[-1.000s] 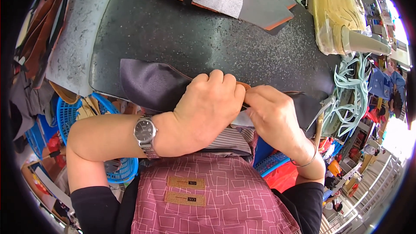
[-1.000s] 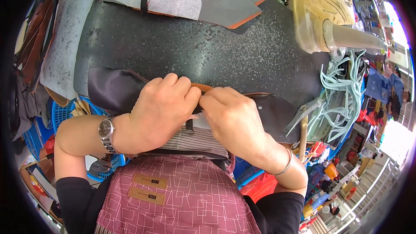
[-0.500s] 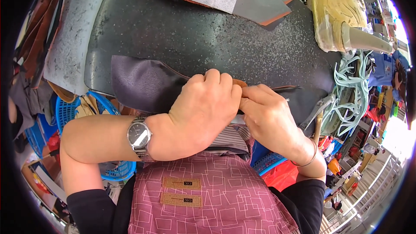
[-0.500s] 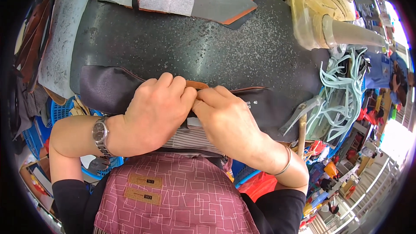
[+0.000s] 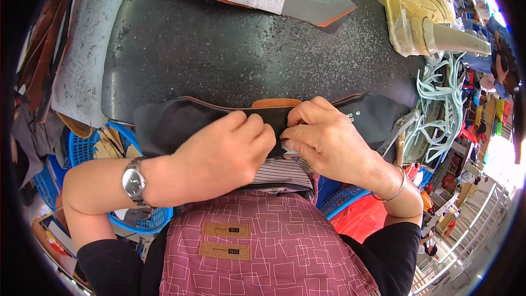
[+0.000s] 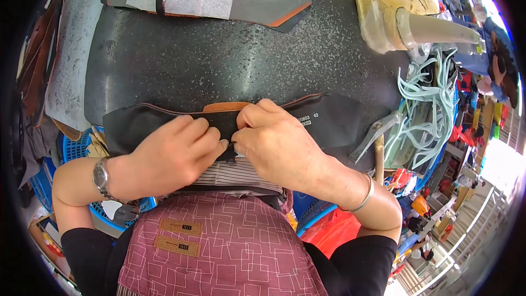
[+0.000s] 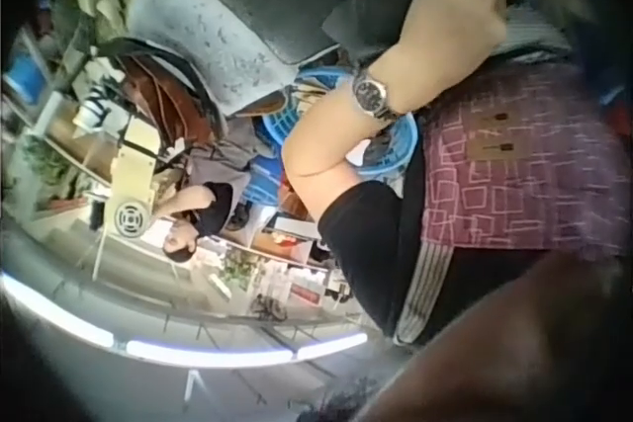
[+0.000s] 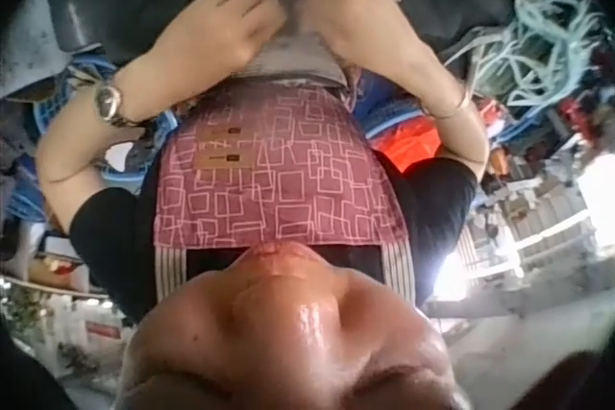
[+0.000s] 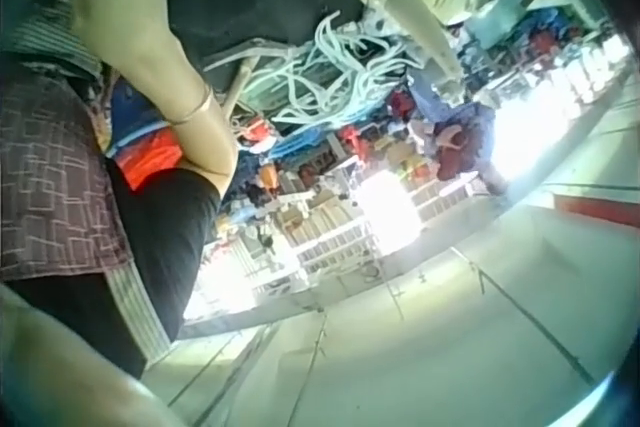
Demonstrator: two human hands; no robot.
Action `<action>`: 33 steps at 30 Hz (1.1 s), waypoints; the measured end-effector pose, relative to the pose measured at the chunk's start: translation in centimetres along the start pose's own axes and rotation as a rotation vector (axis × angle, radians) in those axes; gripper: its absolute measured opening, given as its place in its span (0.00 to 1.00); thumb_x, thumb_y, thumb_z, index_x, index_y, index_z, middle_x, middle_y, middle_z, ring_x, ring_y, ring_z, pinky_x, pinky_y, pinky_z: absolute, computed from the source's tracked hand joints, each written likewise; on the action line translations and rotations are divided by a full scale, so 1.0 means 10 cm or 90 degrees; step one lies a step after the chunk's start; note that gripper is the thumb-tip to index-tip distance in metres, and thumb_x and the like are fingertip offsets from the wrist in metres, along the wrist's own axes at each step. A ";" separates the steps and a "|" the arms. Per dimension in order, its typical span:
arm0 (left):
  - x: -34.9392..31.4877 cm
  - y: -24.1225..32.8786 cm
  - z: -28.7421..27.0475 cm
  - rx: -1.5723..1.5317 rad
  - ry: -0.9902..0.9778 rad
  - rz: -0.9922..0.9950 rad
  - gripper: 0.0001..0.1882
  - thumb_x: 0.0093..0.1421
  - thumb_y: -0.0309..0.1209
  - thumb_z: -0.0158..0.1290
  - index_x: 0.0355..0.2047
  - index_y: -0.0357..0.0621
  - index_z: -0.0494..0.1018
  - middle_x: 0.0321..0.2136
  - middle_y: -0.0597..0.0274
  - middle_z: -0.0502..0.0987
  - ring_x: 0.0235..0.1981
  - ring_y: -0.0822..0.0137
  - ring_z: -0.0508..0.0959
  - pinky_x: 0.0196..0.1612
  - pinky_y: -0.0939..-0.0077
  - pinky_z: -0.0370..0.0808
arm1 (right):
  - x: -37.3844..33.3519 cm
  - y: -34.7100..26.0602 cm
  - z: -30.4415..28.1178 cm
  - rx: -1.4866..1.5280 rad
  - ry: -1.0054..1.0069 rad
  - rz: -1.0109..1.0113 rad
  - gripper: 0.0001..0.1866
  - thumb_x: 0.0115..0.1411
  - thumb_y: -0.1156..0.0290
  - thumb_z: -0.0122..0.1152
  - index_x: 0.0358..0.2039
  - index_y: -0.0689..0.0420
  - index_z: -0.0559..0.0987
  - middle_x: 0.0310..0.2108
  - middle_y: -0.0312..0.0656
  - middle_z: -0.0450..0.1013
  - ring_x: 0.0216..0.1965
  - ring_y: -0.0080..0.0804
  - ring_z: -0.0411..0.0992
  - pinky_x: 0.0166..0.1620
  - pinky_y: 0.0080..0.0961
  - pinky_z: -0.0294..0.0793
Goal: The person applies adhesive strips along the edges of shoe upper panels, folds the edges over by hand, and hammers the folded seams flat with a hammer before stacking the pieces.
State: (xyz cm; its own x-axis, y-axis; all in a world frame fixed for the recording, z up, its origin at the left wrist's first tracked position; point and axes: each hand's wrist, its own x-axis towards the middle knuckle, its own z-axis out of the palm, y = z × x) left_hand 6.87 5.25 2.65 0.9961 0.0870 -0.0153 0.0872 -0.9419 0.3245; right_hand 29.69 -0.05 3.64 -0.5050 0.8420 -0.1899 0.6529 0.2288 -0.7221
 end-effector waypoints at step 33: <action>0.09 -0.49 -0.97 -0.814 -0.025 -0.302 0.15 0.60 0.25 0.57 0.47 0.33 0.76 0.36 0.67 0.80 0.36 0.80 0.75 0.42 0.82 0.72 | 0.12 -0.34 -0.87 0.133 0.103 0.068 0.10 0.58 0.68 0.64 0.36 0.62 0.81 0.27 0.45 0.78 0.27 0.30 0.74 0.35 0.26 0.74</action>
State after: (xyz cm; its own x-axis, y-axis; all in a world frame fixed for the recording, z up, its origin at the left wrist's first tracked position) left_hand 7.22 13.12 10.20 0.8757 0.2857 -0.3892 0.3658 0.1335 0.9211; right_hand 31.78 4.43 11.59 -0.3310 0.9271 -0.1759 0.5585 0.0423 -0.8284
